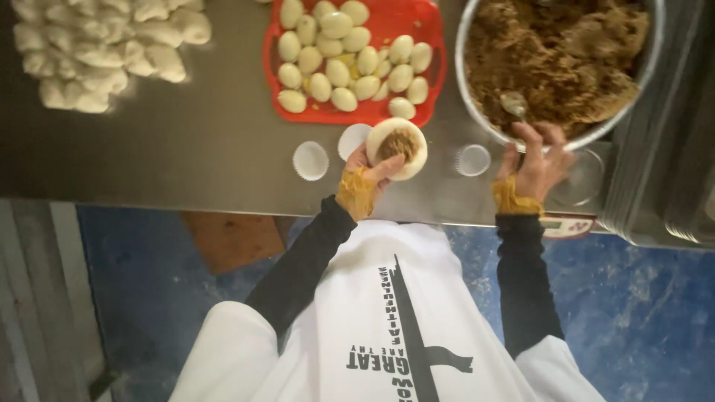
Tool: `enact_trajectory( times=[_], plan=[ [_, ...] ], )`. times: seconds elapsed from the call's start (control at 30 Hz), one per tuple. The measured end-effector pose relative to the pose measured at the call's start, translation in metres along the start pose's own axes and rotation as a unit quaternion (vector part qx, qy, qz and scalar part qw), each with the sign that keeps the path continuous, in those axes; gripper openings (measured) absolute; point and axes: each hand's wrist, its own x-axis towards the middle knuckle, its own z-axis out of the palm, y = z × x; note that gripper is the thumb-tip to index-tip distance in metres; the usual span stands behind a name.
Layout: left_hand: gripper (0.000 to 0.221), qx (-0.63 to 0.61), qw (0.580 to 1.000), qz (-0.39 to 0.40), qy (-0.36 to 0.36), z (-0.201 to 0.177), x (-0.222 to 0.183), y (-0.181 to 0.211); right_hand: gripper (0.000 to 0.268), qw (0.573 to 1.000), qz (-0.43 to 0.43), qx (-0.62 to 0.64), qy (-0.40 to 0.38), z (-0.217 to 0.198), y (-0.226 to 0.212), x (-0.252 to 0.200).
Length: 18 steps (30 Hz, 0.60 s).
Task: Stuffing and shaping dough to make dumplings or buns.
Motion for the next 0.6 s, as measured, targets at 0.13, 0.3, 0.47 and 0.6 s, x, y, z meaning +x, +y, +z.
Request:
enact_trajectory(
  times=[0.13, 0.3, 0.47, 0.6],
  plan=[
    [0.046, 0.018, 0.999, -0.010, -0.041, 0.000, -0.021, 0.017, 0.038, 0.664, 0.148, 0.669, -0.298, -0.028, -0.047, 0.018],
    [0.048, 0.074, 0.996, -0.010, -0.040, -0.016, -0.026, 0.032, 0.034, 0.502, 0.134, 0.726, -0.451, -0.026, -0.080, 0.027],
    [0.049, 0.092, 0.995, 0.000, -0.037, -0.034, -0.026, 0.036, 0.021, 0.503, 0.139, 0.744, -0.417, -0.029, -0.099, 0.025],
    [0.043, -0.032, 0.996, -0.040, -0.078, -0.012, -0.036, 0.068, 0.026, 0.489, 0.149, 0.755, -0.411, -0.032, -0.113, 0.025]
  ],
)
